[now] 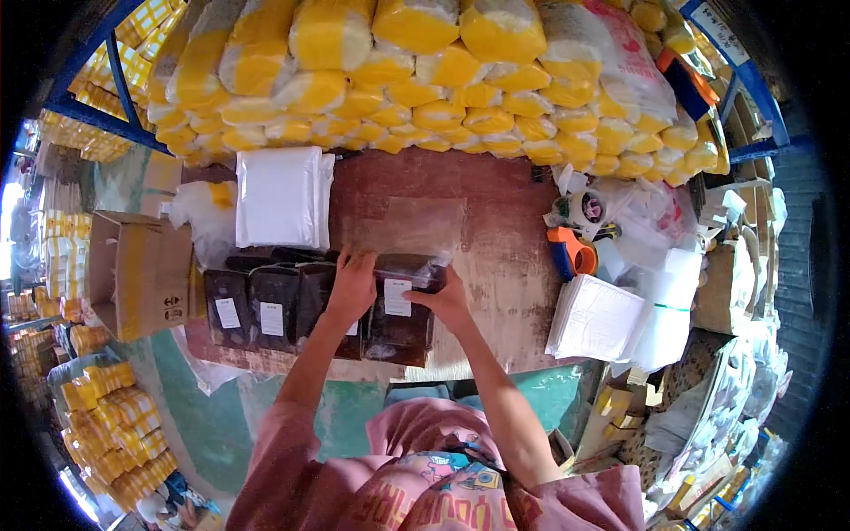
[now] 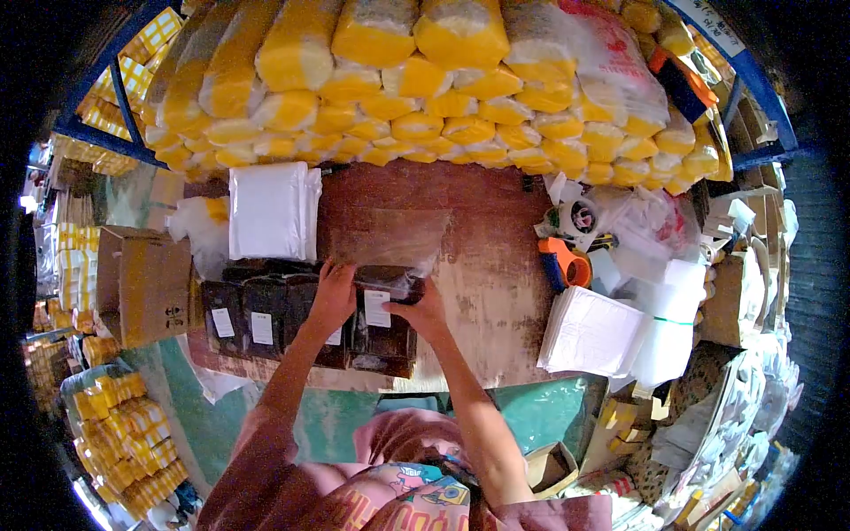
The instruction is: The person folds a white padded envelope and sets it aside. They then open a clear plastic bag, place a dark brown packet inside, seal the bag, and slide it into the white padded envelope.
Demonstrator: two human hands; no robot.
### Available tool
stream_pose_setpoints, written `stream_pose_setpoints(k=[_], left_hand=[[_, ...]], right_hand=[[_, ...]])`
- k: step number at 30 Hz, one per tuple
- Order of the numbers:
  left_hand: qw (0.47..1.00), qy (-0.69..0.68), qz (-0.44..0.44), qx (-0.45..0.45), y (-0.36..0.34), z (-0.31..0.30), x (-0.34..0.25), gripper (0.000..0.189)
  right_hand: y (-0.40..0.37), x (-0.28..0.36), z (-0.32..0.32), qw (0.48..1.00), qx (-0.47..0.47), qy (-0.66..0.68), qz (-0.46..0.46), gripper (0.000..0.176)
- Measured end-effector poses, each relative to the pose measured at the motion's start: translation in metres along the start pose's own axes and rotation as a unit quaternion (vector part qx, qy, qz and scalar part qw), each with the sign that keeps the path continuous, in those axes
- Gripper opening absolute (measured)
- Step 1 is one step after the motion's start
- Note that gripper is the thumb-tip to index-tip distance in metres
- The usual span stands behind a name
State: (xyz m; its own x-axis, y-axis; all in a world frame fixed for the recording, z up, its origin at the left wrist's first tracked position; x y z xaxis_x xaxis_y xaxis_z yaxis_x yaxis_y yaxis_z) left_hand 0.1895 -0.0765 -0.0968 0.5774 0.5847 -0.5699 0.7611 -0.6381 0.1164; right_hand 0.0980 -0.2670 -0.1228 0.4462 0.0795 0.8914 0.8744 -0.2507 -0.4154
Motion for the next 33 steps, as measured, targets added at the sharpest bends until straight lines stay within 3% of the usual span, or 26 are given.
stream_pose_setpoints(k=[3, 4, 5, 7, 10, 11, 14, 15, 18, 19, 22, 23, 24, 26, 27, 30, 31, 33], left_hand=[[0.996, -0.075, 0.004, -0.056, 0.0, 0.0, -0.011, 0.039], [0.99, -0.135, -0.037, -0.03, 0.002, -0.004, -0.015, 0.039], [0.978, -0.195, -0.077, -0.003, 0.006, -0.012, -0.023, 0.039], [0.948, -0.296, -0.118, 0.0, 0.009, -0.014, -0.034, 0.035], [0.953, -0.289, -0.093, -0.012, 0.01, -0.017, -0.068, 0.031], [0.952, -0.279, -0.122, 0.032, 0.004, -0.018, -0.082, 0.033], [0.923, -0.321, -0.205, 0.048, -0.018, -0.013, -0.134, 0.034], [0.867, -0.348, -0.326, 0.142, -0.021, -0.024, -0.156, 0.036], [0.873, -0.389, -0.272, 0.114, -0.065, -0.008, -0.194, 0.037], [0.881, -0.419, -0.193, 0.106, -0.074, -0.008, -0.205, 0.051], [0.792, -0.54, -0.249, 0.142, -0.096, 0.01, -0.227, 0.068], [0.674, -0.646, -0.313, 0.173, -0.092, 0.0, -0.236, 0.081], [0.59, -0.721, -0.319, 0.176, -0.085, 0.005, -0.234, 0.074], [0.394, -0.753, -0.472, 0.234, -0.066, 0.009, -0.227, 0.062], [0.4, -0.752, -0.474, 0.221, -0.059, 0.014, -0.233, 0.05], [0.456, -0.68, -0.514, 0.254, -0.04, 0.004, -0.262, 0.043], [0.423, -0.706, -0.498, 0.272, -0.042, -0.003, -0.269, 0.042], [0.455, -0.71, -0.452, 0.291, -0.05, 0.0, -0.271, 0.042]], right_hand=[[-0.006, 0.008, -0.009, 0.999, -0.012, 0.03, 0.027, 0.056], [-0.011, 0.016, -0.014, 0.999, -0.012, 0.027, 0.043, 0.051], [-0.022, 0.037, -0.019, 0.993, 0.008, 0.11, 0.045, 0.039], [-0.032, 0.03, -0.03, 0.985, 0.02, 0.16, 0.057, 0.038], [-0.059, 0.034, -0.057, 0.977, 0.021, 0.199, 0.074, 0.042], [-0.074, 0.039, -0.067, 0.974, 0.02, 0.206, 0.088, 0.044], [-0.125, 0.061, -0.101, 0.972, 0.015, 0.202, 0.119, 0.047], [-0.143, 0.064, -0.11, 0.972, 0.002, 0.194, 0.134, 0.047], [-0.19, 0.064, -0.133, 0.961, -0.061, 0.23, 0.143, 0.035], [-0.203, 0.071, -0.142, 0.952, -0.074, 0.253, 0.158, 0.032], [-0.235, 0.065, -0.163, 0.95, -0.069, 0.261, 0.159, 0.025], [-0.242, 0.066, -0.167, 0.942, -0.082, 0.28, 0.164, 0.025], [-0.249, 0.068, -0.169, 0.934, -0.093, 0.299, 0.173, 0.026], [-0.253, 0.071, -0.178, 0.939, -0.078, 0.281, 0.181, 0.031], [-0.255, 0.066, -0.183, 0.948, -0.062, 0.259, 0.175, 0.032], [-0.262, 0.056, -0.193, 0.958, 0.001, 0.225, 0.176, 0.04], [-0.265, 0.043, -0.199, 0.96, 0.022, 0.211, 0.182, 0.042], [-0.264, 0.027, -0.205, 0.96, 0.06, 0.213, 0.175, 0.05]])
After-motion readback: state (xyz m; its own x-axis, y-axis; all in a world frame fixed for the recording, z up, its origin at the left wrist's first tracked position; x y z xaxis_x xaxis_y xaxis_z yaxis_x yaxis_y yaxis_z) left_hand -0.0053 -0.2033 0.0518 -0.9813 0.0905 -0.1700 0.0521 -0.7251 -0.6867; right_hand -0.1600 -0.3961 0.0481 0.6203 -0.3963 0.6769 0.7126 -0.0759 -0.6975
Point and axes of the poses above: each hand's wrist, its own y-axis towards the middle knuckle, its own z-axis out of the palm, x = y × z, the point moved 1 cm from there along y, towards the middle knuckle, and after that the axes turned 12 degrees about -y, right-handed, at the moved point
